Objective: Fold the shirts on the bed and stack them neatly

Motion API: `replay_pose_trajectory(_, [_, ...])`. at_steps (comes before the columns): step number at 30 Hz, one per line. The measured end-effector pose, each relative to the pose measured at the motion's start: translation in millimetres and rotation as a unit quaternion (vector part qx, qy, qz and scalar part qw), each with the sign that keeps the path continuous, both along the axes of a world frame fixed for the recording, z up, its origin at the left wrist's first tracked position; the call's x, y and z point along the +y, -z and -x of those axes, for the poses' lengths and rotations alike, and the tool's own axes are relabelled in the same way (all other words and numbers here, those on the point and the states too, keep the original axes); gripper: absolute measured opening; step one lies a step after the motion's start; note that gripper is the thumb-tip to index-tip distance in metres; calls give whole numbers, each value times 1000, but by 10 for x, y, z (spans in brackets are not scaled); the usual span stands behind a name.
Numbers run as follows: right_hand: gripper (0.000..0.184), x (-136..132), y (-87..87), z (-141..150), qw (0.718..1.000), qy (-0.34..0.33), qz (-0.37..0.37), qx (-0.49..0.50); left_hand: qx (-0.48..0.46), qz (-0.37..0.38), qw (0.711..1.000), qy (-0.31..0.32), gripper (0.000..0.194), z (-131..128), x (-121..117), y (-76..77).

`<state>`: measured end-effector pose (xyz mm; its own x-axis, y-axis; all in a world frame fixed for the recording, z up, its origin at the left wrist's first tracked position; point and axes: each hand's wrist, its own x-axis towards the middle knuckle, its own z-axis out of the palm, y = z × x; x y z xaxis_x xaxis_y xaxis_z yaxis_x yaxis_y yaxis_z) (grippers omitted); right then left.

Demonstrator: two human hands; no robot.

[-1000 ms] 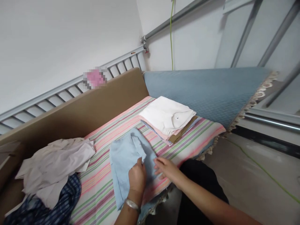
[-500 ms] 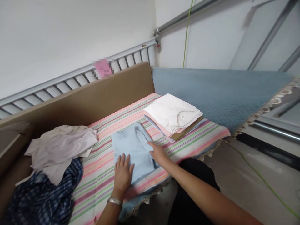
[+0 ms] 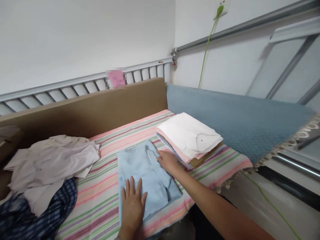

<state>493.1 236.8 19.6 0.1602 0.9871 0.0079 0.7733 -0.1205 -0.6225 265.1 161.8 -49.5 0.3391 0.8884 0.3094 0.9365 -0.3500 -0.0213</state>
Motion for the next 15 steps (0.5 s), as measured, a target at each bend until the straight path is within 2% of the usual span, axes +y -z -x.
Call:
replay_pose_trajectory(3, [43, 437, 0, 89, 1000, -3, 3, -10, -12, -11, 1000, 1, 47, 22, -5, 22])
replay_pose_trajectory(6, [44, 780, 51, 156, 999, -29, 13, -18, -46, -26, 999, 5, 42, 132, 171, -131])
replay_pose_trajectory(11, [34, 1007, 125, 143, 995, -59, 64, -38, -67, -49, 996, 21, 38, 263, 881, -567])
replay_pose_trajectory(13, [24, 1009, 96, 133, 994, -67, 75, -44, -43, -33, 997, 51, 39, 211, 1154, -630])
replay_pose_trajectory(15, [14, 998, 42, 128, 993, -77, 78, -51, -23, -17, 998, 64, 41, 131, 1351, -602])
